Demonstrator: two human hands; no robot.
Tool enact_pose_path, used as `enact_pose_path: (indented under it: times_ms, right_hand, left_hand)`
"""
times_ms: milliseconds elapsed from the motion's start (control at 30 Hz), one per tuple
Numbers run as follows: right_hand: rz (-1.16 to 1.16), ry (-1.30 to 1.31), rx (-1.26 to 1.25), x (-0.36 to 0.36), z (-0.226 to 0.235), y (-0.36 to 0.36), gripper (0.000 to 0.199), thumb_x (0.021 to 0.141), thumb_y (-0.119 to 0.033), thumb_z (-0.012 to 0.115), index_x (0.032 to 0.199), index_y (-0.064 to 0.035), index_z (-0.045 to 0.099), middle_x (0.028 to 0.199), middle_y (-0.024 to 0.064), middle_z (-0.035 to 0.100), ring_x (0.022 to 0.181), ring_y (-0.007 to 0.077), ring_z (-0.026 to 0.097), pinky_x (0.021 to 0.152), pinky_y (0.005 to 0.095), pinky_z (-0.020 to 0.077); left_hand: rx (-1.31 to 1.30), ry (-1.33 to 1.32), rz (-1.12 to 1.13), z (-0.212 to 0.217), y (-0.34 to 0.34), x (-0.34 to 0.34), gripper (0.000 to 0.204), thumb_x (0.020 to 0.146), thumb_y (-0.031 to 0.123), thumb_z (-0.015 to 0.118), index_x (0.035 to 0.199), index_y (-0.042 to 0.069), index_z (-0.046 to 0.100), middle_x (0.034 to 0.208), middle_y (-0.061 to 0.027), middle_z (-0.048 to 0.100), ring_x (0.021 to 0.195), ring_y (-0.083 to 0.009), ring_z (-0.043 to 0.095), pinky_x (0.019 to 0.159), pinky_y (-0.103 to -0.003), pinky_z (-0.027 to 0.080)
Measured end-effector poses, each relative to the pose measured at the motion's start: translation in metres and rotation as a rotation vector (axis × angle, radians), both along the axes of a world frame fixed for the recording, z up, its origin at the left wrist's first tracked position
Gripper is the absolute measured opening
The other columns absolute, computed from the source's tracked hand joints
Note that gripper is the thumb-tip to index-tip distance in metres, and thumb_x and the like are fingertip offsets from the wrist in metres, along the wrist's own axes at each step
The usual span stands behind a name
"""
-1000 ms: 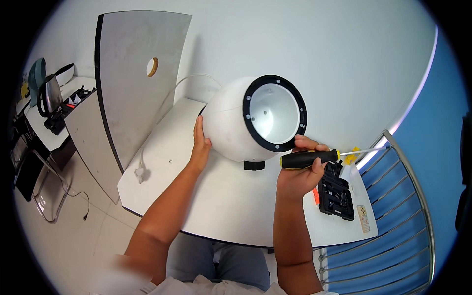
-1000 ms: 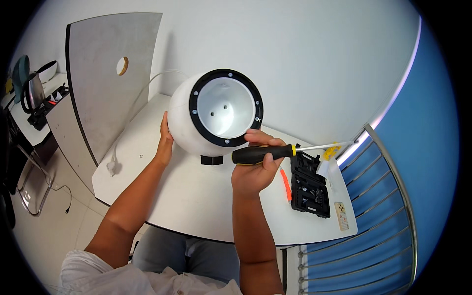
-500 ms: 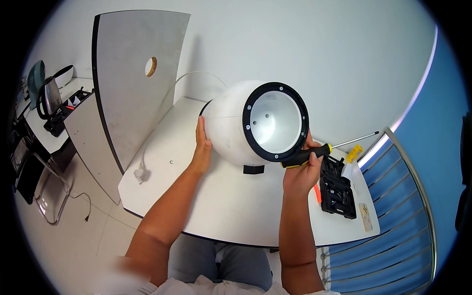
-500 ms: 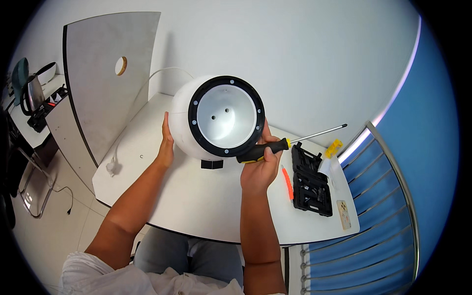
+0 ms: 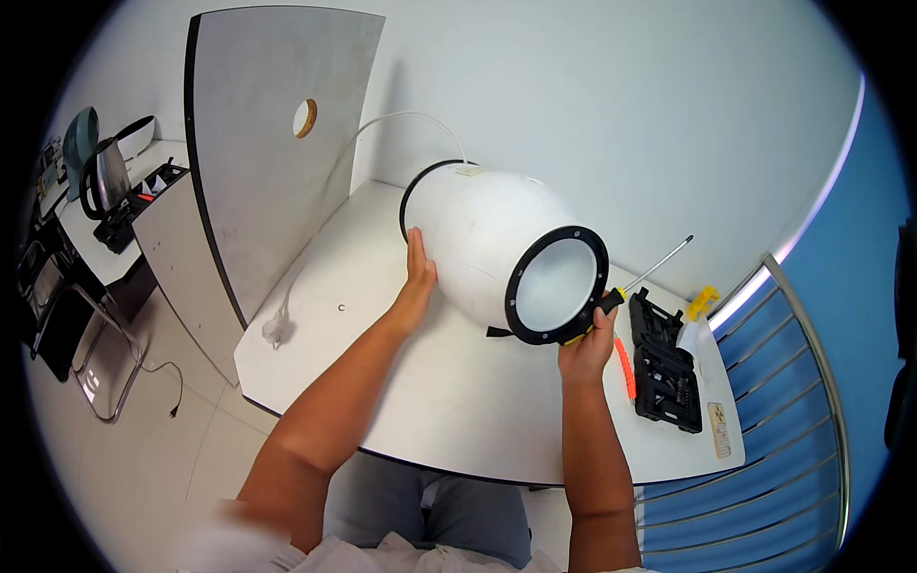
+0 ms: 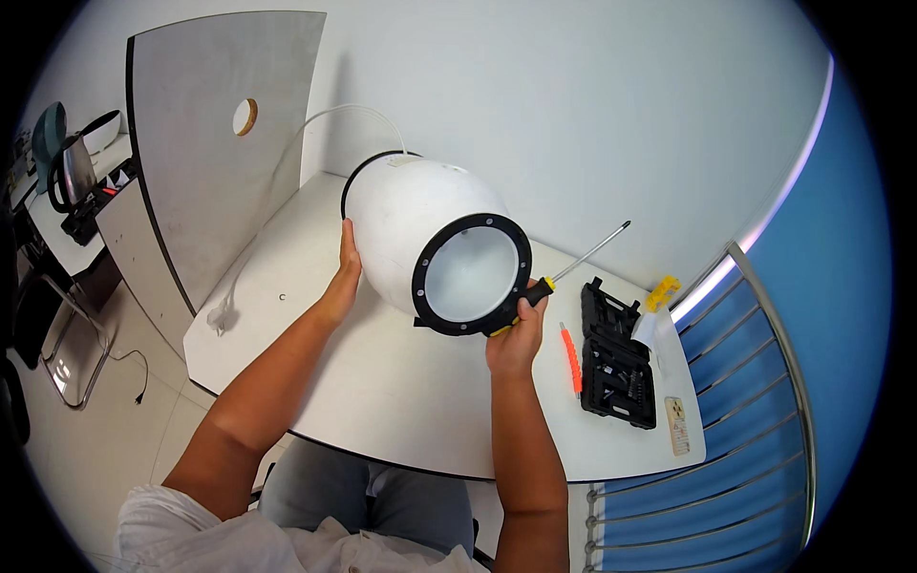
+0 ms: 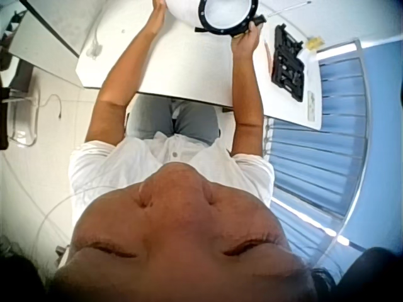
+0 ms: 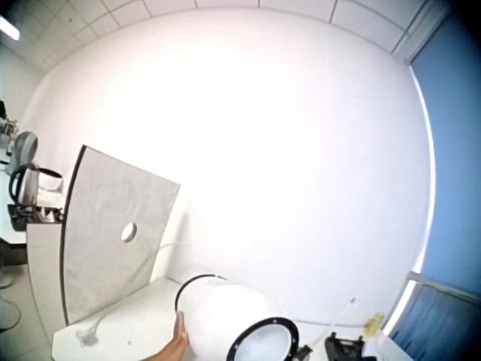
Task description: The person removes a teal fan from the desk and then uses a screwdriver to unscrew and detach the front ring of a white Cestbon appliance. The person places the removed ring on the desk.
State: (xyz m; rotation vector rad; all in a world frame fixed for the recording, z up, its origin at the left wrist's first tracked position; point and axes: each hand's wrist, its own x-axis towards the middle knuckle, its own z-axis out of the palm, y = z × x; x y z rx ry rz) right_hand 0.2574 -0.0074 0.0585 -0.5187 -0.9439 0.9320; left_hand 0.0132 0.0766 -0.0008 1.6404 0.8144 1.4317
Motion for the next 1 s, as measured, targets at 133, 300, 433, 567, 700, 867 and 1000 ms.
enact_pose_path:
  times_ms: [133, 300, 433, 567, 700, 867, 1000]
  right_hand:
    - [0.107, -0.035, -0.01, -0.01, -0.014, 0.005, 0.033, 0.091, -0.015, 0.038, 0.123, -0.0122, 0.036, 0.12, 0.0057, 0.049, 0.113, 0.019, 0.052, 0.095, 0.0389, 0.0445]
    - [0.137, -0.088, -0.025, -0.019, -0.021, -0.001, 0.035, 0.091, -0.01, 0.041, 0.125, -0.0102, 0.033, 0.12, 0.006, 0.046, 0.111, 0.0157, 0.05, 0.092, 0.0351, 0.0449]
    - [0.141, -0.071, -0.057, -0.025, -0.025, 0.002, 0.036, 0.093, -0.008, 0.043, 0.127, -0.0077, 0.034, 0.123, 0.0067, 0.046, 0.115, 0.0145, 0.047, 0.099, 0.0329, 0.0395]
    - [0.163, -0.086, -0.12, -0.024, -0.03, 0.003, 0.039, 0.092, -0.01, 0.048, 0.129, -0.0071, 0.034, 0.123, 0.0052, 0.046, 0.113, 0.0133, 0.047, 0.097, 0.0316, 0.0397]
    - [0.213, -0.106, -0.154, -0.02, -0.039, 0.008, 0.05, 0.09, -0.005, 0.044, 0.138, -0.0009, 0.029, 0.144, 0.0096, 0.034, 0.128, 0.0146, 0.037, 0.109, 0.0321, 0.0288]
    - [0.227, -0.072, -0.201, -0.016, -0.042, 0.013, 0.048, 0.09, -0.005, 0.045, 0.136, -0.0008, 0.031, 0.146, 0.0093, 0.033, 0.13, 0.0151, 0.035, 0.11, 0.0319, 0.0271]
    - [0.185, -0.15, -0.228, -0.006, -0.048, 0.022, 0.046, 0.09, -0.007, 0.048, 0.134, -0.0027, 0.035, 0.134, 0.0075, 0.045, 0.117, 0.0138, 0.046, 0.099, 0.0301, 0.0392]
  left_hand:
    - [-0.056, -0.166, -0.037, -0.005, 0.004, -0.001, 0.091, 0.088, 0.072, 0.017, 0.148, 0.011, -0.014, 0.156, -0.0101, -0.011, 0.144, -0.0253, -0.009, 0.115, -0.04, 0.001]
    - [-0.281, -0.41, -0.092, 0.002, -0.002, 0.005, 0.077, 0.09, 0.071, 0.016, 0.15, 0.028, -0.008, 0.156, -0.0062, 0.006, 0.141, -0.0272, 0.015, 0.11, -0.049, 0.023]
    - [-0.365, -0.536, -0.088, 0.01, -0.009, 0.013, 0.073, 0.093, 0.067, 0.018, 0.15, 0.025, 0.005, 0.15, -0.0069, 0.026, 0.135, -0.0247, 0.031, 0.104, -0.044, 0.035]
    - [-0.396, -0.569, -0.057, 0.019, -0.015, 0.014, 0.072, 0.095, 0.062, 0.02, 0.148, 0.015, 0.013, 0.149, -0.0093, 0.029, 0.137, -0.0224, 0.028, 0.109, -0.039, 0.028]
    - [-0.343, -0.607, -0.055, 0.009, -0.006, 0.011, 0.072, 0.097, 0.058, 0.024, 0.148, 0.008, 0.011, 0.151, -0.012, 0.024, 0.139, -0.0221, 0.024, 0.114, -0.034, 0.019]
    - [-0.294, -0.624, -0.038, -0.005, 0.003, 0.013, 0.071, 0.099, 0.054, 0.025, 0.149, 0.007, 0.007, 0.153, -0.0125, 0.018, 0.141, -0.0219, 0.02, 0.115, -0.033, 0.016]
    - [-0.282, -0.642, -0.026, -0.01, 0.002, 0.017, 0.074, 0.098, 0.052, 0.031, 0.149, 0.007, 0.001, 0.154, -0.0128, 0.014, 0.141, -0.0232, 0.017, 0.115, -0.035, 0.015]
